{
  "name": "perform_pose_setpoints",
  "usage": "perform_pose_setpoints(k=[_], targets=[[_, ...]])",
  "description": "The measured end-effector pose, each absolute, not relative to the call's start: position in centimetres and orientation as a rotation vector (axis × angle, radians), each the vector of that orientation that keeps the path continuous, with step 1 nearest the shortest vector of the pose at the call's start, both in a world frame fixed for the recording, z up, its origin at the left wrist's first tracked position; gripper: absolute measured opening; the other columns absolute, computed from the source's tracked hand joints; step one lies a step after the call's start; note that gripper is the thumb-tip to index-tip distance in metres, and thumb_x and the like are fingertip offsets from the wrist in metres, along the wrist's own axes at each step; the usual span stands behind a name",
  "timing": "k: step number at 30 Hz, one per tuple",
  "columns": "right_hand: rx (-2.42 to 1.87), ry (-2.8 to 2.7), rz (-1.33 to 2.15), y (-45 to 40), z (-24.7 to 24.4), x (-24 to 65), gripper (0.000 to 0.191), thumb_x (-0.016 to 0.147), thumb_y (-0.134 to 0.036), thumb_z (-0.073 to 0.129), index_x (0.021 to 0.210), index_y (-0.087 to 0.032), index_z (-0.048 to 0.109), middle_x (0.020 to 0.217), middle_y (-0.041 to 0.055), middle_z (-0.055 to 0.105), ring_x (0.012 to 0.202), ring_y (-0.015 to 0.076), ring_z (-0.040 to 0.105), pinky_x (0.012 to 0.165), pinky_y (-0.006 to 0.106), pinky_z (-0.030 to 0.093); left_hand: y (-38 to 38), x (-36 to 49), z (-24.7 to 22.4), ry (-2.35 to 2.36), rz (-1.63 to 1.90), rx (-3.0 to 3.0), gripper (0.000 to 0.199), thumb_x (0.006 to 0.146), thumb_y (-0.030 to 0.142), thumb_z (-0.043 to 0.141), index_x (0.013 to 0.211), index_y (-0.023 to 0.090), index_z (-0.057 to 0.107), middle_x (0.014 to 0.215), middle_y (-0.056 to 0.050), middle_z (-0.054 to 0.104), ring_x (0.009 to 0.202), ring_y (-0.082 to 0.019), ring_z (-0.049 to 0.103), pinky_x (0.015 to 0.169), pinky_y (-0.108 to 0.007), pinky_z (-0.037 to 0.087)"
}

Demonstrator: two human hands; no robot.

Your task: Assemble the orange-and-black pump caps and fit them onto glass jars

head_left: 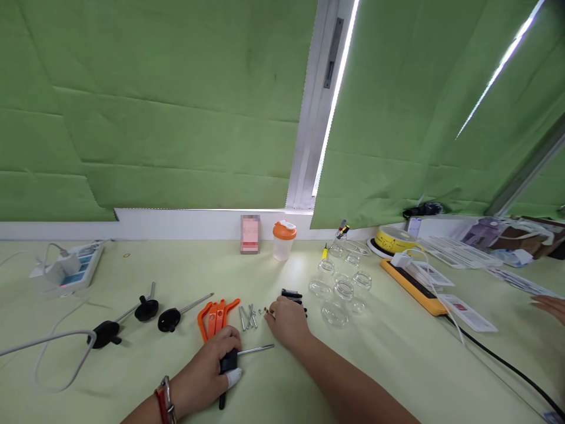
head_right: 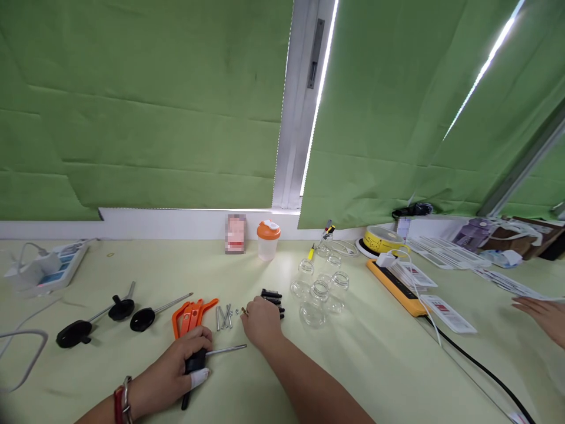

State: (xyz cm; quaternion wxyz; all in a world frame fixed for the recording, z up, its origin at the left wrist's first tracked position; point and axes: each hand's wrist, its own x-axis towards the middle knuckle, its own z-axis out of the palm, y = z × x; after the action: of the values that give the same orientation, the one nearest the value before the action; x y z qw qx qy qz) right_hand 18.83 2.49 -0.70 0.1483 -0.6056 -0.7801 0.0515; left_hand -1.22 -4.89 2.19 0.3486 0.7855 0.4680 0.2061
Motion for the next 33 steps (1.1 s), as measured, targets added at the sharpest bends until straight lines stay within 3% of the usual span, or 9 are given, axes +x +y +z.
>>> perform_pose_setpoints(k=[9, 14, 19, 27, 33], targets=[[-1.643, -2.205, 0.213, 1.3, 0.7, 19.7, 0.019, 0.081, -0.022, 0.048, 0.075, -0.018, 0.066, 0.082, 0.0050, 0.065, 0.076, 0.0159, 0.060, 0.064, 0.024, 0.038, -4.8, -1.5, 1.9, 1.178, 0.534, 2.036, 0.014, 0.071, 0.017, 0.056, 0.086, 0.020, 0.056, 0.101, -0.004, 0.054, 0.092, -0.019, 0.052, 0.085, -0.029, 0.041], [-1.375, -1.846, 0.949, -0.5, 1.0, 22.4, 0.012, 0.076, -0.023, 0.051, 0.073, -0.017, 0.061, 0.063, -0.0005, 0.059, 0.058, 0.0112, 0.056, 0.054, 0.021, 0.039, -4.6, -1.7, 1.7, 1.118, 0.538, 2.044, 0.012, 0.076, 0.020, 0.055, 0.088, 0.020, 0.056, 0.101, -0.003, 0.054, 0.091, -0.018, 0.052, 0.084, -0.028, 0.041], [-1.326, -1.356, 1.527, -1.9, -0.2, 24.0, 0.018, 0.062, -0.026, 0.064, 0.074, -0.015, 0.057, 0.063, -0.0007, 0.061, 0.048, 0.0099, 0.055, 0.041, 0.019, 0.034, -4.4, -1.6, 1.5, 1.097, 0.532, 2.076, 0.014, 0.081, 0.027, 0.052, 0.093, 0.021, 0.056, 0.103, -0.003, 0.055, 0.093, -0.018, 0.051, 0.086, -0.029, 0.041], [-1.211, -1.245, 1.608, -1.7, -1.3, 23.7, 0.034, 0.054, -0.035, 0.076, 0.072, -0.014, 0.057, 0.050, -0.0041, 0.056, 0.041, 0.0086, 0.051, 0.040, 0.021, 0.038, -4.1, -1.4, 1.5, 1.101, 0.507, 2.078, 0.016, 0.083, 0.033, 0.050, 0.093, 0.022, 0.055, 0.094, -0.002, 0.058, 0.084, -0.017, 0.052, 0.078, -0.027, 0.043], [-1.180, -1.298, 1.592, -1.6, -2.1, 23.8, 0.029, 0.061, -0.035, 0.072, 0.075, -0.014, 0.058, 0.052, -0.0038, 0.055, 0.043, 0.0079, 0.049, 0.041, 0.021, 0.037, -3.9, -1.2, 1.3, 1.137, 0.474, 2.054, 0.017, 0.082, 0.034, 0.050, 0.093, 0.022, 0.056, 0.090, 0.000, 0.059, 0.080, -0.016, 0.052, 0.073, -0.027, 0.043]])
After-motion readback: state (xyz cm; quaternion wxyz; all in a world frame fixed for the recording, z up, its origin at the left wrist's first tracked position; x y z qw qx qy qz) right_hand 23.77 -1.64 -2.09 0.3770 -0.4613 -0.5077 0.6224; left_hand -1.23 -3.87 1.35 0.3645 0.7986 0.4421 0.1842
